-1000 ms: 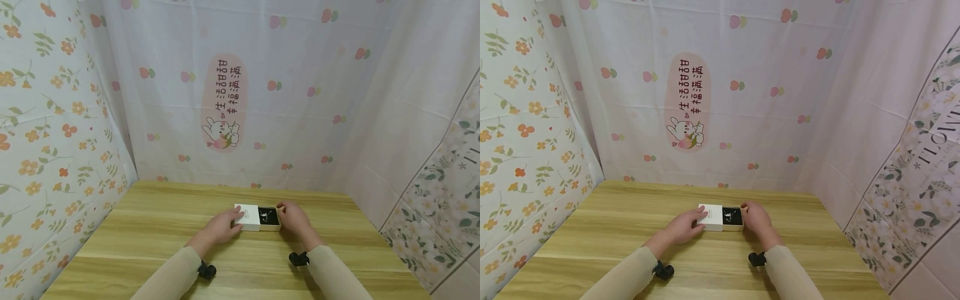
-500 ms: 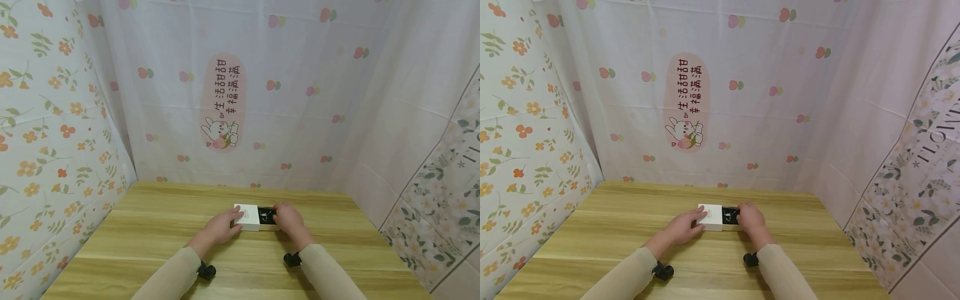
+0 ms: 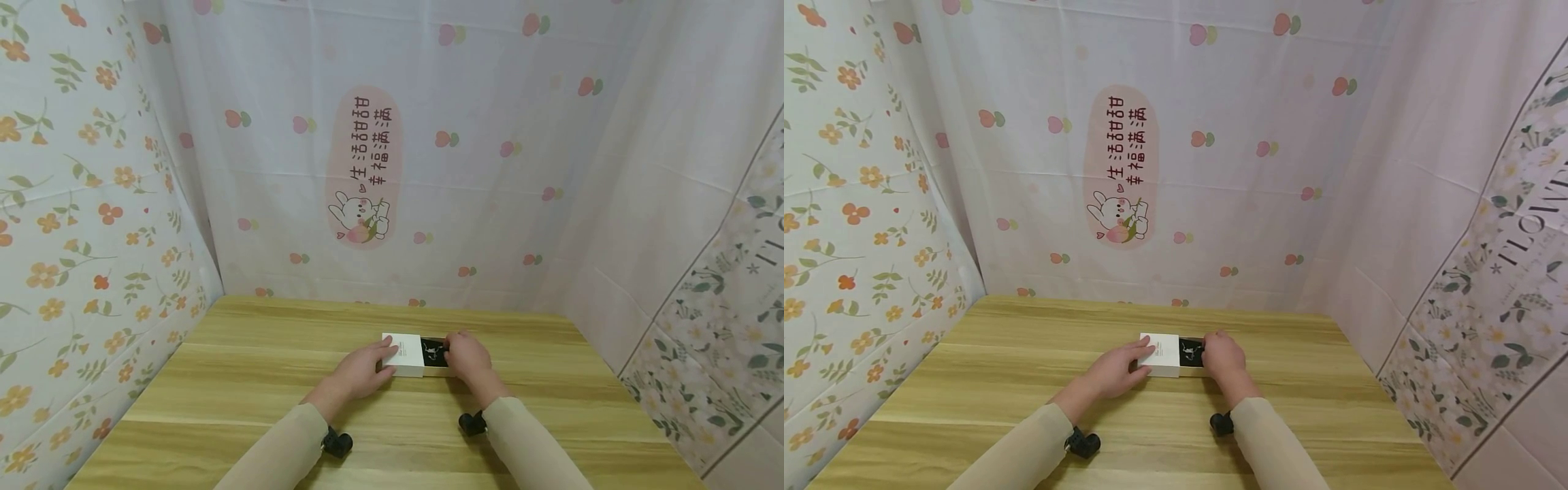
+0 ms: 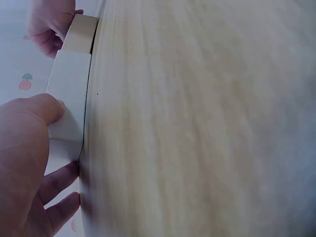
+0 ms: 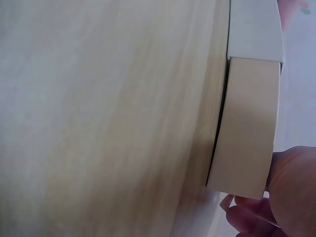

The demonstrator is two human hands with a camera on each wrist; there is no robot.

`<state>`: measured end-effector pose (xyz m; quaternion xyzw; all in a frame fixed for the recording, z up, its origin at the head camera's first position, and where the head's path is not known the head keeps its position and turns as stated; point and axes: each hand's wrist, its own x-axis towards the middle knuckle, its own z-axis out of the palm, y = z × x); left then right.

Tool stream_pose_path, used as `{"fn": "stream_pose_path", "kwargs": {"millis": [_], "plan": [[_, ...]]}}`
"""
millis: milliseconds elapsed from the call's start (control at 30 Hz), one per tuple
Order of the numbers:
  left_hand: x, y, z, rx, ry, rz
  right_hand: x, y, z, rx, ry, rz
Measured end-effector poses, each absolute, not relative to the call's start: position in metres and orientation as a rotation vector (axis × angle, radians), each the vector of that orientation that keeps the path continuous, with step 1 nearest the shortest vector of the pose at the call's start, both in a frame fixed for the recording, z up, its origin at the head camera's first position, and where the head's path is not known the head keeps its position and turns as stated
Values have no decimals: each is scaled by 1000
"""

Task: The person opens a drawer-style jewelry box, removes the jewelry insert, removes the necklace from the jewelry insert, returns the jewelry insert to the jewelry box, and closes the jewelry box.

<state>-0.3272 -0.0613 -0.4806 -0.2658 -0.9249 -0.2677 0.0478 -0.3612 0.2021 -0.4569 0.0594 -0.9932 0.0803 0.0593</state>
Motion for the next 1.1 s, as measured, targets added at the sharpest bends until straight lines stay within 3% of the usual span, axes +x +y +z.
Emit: {"fn": "stream_pose_path", "kwargs": {"millis": [1100], "plan": [[-329,-62,-484,-812,-2825,-800,-357,203,-439,208,-2911,349]]}}
